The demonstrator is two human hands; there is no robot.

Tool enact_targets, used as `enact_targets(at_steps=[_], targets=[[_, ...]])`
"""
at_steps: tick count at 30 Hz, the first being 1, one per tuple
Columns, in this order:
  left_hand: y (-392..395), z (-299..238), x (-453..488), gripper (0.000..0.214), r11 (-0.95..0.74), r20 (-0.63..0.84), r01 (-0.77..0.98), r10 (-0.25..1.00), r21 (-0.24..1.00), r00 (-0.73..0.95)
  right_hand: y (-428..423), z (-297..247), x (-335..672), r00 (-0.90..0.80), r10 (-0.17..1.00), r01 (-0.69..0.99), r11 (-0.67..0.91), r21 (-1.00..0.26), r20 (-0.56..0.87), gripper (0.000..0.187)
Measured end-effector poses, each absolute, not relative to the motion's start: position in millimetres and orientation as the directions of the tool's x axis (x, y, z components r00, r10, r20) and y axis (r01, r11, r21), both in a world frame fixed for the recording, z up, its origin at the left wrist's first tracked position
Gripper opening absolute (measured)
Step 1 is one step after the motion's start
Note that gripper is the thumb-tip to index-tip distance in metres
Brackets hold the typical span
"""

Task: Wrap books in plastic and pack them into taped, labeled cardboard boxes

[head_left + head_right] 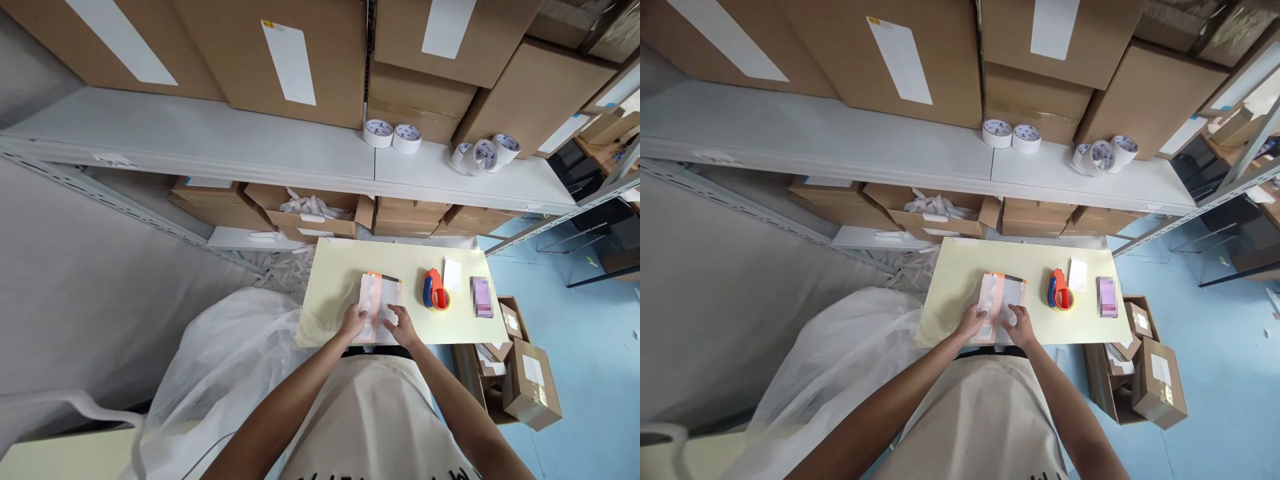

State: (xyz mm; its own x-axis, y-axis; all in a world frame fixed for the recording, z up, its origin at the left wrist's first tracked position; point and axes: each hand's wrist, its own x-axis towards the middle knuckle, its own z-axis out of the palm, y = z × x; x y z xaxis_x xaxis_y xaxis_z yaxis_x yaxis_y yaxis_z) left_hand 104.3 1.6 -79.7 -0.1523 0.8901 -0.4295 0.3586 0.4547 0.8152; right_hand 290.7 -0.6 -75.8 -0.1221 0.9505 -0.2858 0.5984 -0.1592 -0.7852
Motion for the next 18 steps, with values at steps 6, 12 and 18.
enact_targets(at_steps=[6, 12, 18], targets=[[6, -106, 86, 0.027, 0.532, -0.474, 0.495, 0.844, 0.687, -0.249, -6, -106, 290, -0.115, 0.926, 0.795, -0.131, -0.592, -0.359, 0.048], [2, -117, 90, 0.021, 0.522, -0.429, 0.600, 0.850, 0.606, -0.306, -13, -115, 292, -0.136, 0.906, 0.825, -0.121, -0.552, -0.401, 0.058], [-7, -116, 88, 0.048, 0.472, -0.311, 0.664, 0.882, 0.579, -0.356, -19, -120, 300, -0.150, 0.927, 0.788, -0.098, -0.608, -0.345, 0.062]])
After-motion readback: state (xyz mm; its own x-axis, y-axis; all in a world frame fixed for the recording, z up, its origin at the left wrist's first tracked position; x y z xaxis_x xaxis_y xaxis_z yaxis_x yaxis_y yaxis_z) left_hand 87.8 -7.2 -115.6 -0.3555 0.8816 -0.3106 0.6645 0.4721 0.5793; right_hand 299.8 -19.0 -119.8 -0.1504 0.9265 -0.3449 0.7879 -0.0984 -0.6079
